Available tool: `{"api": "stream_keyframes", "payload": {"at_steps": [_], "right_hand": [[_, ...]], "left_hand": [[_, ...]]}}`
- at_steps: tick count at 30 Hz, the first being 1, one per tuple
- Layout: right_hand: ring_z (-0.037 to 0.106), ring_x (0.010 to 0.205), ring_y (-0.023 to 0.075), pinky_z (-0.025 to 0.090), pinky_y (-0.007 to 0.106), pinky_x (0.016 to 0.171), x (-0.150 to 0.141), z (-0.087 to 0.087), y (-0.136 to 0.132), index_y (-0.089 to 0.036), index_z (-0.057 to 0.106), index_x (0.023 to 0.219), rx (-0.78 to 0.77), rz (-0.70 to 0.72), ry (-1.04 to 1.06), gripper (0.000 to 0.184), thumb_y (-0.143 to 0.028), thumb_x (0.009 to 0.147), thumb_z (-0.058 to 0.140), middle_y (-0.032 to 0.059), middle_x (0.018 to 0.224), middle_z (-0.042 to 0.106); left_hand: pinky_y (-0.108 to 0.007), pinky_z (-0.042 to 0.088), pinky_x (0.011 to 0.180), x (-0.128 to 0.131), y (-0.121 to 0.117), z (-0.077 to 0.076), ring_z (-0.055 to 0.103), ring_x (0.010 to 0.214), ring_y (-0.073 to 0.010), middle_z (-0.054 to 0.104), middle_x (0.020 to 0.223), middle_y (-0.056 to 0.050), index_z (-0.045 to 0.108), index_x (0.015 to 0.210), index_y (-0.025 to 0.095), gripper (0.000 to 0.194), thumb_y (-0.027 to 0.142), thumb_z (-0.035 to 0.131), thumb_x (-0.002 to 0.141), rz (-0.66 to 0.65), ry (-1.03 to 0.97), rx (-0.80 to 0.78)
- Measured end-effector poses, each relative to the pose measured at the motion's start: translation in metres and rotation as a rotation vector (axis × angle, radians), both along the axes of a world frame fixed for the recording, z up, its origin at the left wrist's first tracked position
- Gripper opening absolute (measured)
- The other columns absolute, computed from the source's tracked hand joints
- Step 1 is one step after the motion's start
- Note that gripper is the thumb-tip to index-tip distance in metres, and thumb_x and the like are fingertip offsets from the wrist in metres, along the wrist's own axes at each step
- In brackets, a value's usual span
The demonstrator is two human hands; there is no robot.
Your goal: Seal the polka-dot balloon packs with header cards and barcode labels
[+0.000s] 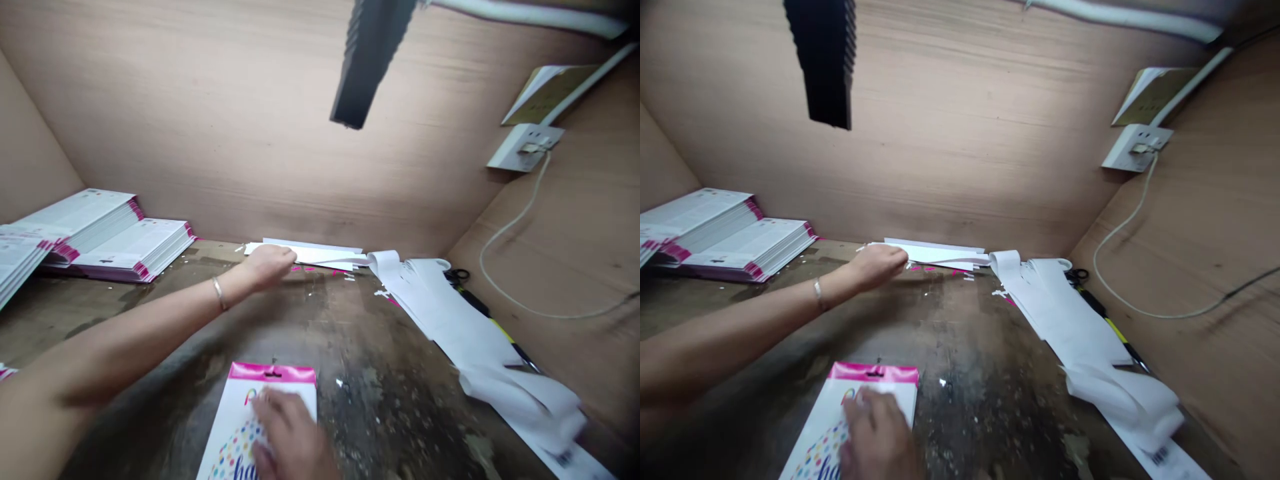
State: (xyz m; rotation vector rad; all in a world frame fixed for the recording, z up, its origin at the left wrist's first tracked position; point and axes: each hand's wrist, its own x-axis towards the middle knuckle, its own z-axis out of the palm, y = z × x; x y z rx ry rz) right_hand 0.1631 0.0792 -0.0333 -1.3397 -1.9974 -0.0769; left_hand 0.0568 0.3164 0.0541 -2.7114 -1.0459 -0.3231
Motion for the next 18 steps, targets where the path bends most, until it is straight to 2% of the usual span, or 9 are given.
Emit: {"api": "stream_keyframes", "payload": {"at_steps": [3, 5, 7, 9, 11, 12, 14, 16, 18], "right_hand": [[0.037, 0.129, 0.0325, 0.034, 0.051, 0.105, 0.028, 0.048, 0.004, -0.007, 0.044, 0.132, 0.151, -0.044, -0.204, 0.048, -0.018, 0.086, 0.049, 0.0184, 0.136, 0.046], [0.032, 0.132, 0.0341, 0.024, 0.058, 0.108, 0.045, 0.072, 0.006, -0.010, 0.047, 0.131, 0.063, -0.079, -0.325, 0.044, -0.016, 0.088, 0.047, 0.0158, 0.138, 0.045], [0.050, 0.118, 0.0287, 0.033, 0.052, 0.105, 0.057, 0.082, 0.002, -0.014, 0.056, 0.121, -0.128, -0.022, -0.393, 0.035, -0.012, 0.089, 0.045, 0.0121, 0.122, 0.060], [0.060, 0.100, 0.0230, 0.046, 0.041, 0.095, 0.063, 0.081, -0.006, -0.012, 0.057, 0.119, -0.252, 0.011, -0.394, 0.036, -0.006, 0.088, 0.040, 0.0113, 0.107, 0.067], [0.061, 0.096, 0.0224, 0.051, 0.037, 0.088, 0.064, 0.076, -0.017, -0.006, 0.051, 0.125, -0.224, -0.025, -0.371, 0.044, -0.001, 0.084, 0.035, 0.0145, 0.108, 0.066], [0.060, 0.099, 0.0233, 0.051, 0.037, 0.087, 0.063, 0.073, -0.023, -0.003, 0.049, 0.127, -0.169, -0.047, -0.365, 0.047, 0.000, 0.083, 0.033, 0.0163, 0.111, 0.064], [0.058, 0.101, 0.0249, 0.051, 0.039, 0.088, 0.059, 0.068, -0.033, -0.002, 0.048, 0.127, -0.077, -0.064, -0.387, 0.048, 0.001, 0.081, 0.032, 0.0179, 0.115, 0.062], [0.058, 0.098, 0.0261, 0.050, 0.041, 0.087, 0.055, 0.065, -0.041, -0.001, 0.050, 0.125, -0.027, -0.050, -0.435, 0.045, -0.001, 0.083, 0.033, 0.0186, 0.115, 0.062], [0.058, 0.096, 0.0273, 0.049, 0.043, 0.085, 0.052, 0.063, -0.048, -0.002, 0.051, 0.124, -0.046, -0.021, -0.484, 0.043, -0.002, 0.083, 0.036, 0.0178, 0.118, 0.061]], "left_hand": [[-0.033, 0.050, 0.075, -0.001, -0.085, 0.001, 0.062, 0.077, -0.0194, 0.066, 0.081, -0.008, 0.062, 0.083, 0.014, 0.019, 0.017, 0.044, 0.088, -0.278, 0.021, 0.062], [-0.034, 0.051, 0.077, -0.010, -0.135, 0.002, 0.063, 0.076, -0.0186, 0.068, 0.083, -0.008, 0.063, 0.084, 0.013, 0.019, 0.015, 0.044, 0.088, -0.517, -0.037, 0.218], [-0.036, 0.050, 0.086, -0.024, -0.174, 0.004, 0.063, 0.089, -0.0201, 0.069, 0.093, -0.008, 0.063, 0.090, 0.013, 0.018, 0.011, 0.045, 0.087, -0.617, -0.137, 0.301], [-0.041, 0.043, 0.098, -0.042, -0.199, 0.006, 0.057, 0.108, -0.0227, 0.065, 0.109, -0.008, 0.060, 0.102, 0.015, 0.018, 0.016, 0.050, 0.087, -0.450, -0.309, 0.213], [-0.045, 0.042, 0.100, -0.059, -0.217, 0.007, 0.052, 0.115, -0.0258, 0.058, 0.122, -0.010, 0.052, 0.118, 0.018, 0.040, 0.034, 0.060, 0.083, -0.086, -0.580, -0.012], [-0.045, 0.046, 0.095, -0.066, -0.223, 0.006, 0.055, 0.111, -0.0267, 0.056, 0.122, -0.012, 0.048, 0.123, 0.017, 0.053, 0.046, 0.061, 0.080, 0.103, -0.736, -0.204], [-0.042, 0.055, 0.077, -0.075, -0.235, 0.002, 0.064, 0.091, -0.0253, 0.057, 0.116, -0.016, 0.048, 0.120, 0.013, 0.067, 0.063, 0.054, 0.076, 0.367, -1.004, -0.753], [-0.032, 0.056, 0.059, -0.078, -0.245, -0.005, 0.066, 0.069, -0.0185, 0.063, 0.102, -0.015, 0.053, 0.106, 0.011, 0.059, 0.062, 0.052, 0.077, 0.450, -1.163, -1.312], [-0.022, 0.052, 0.052, -0.077, -0.252, -0.013, 0.062, 0.057, -0.0115, 0.066, 0.081, -0.009, 0.055, 0.094, 0.011, 0.042, 0.049, 0.061, 0.077, 0.481, -1.249, -1.577]]}}
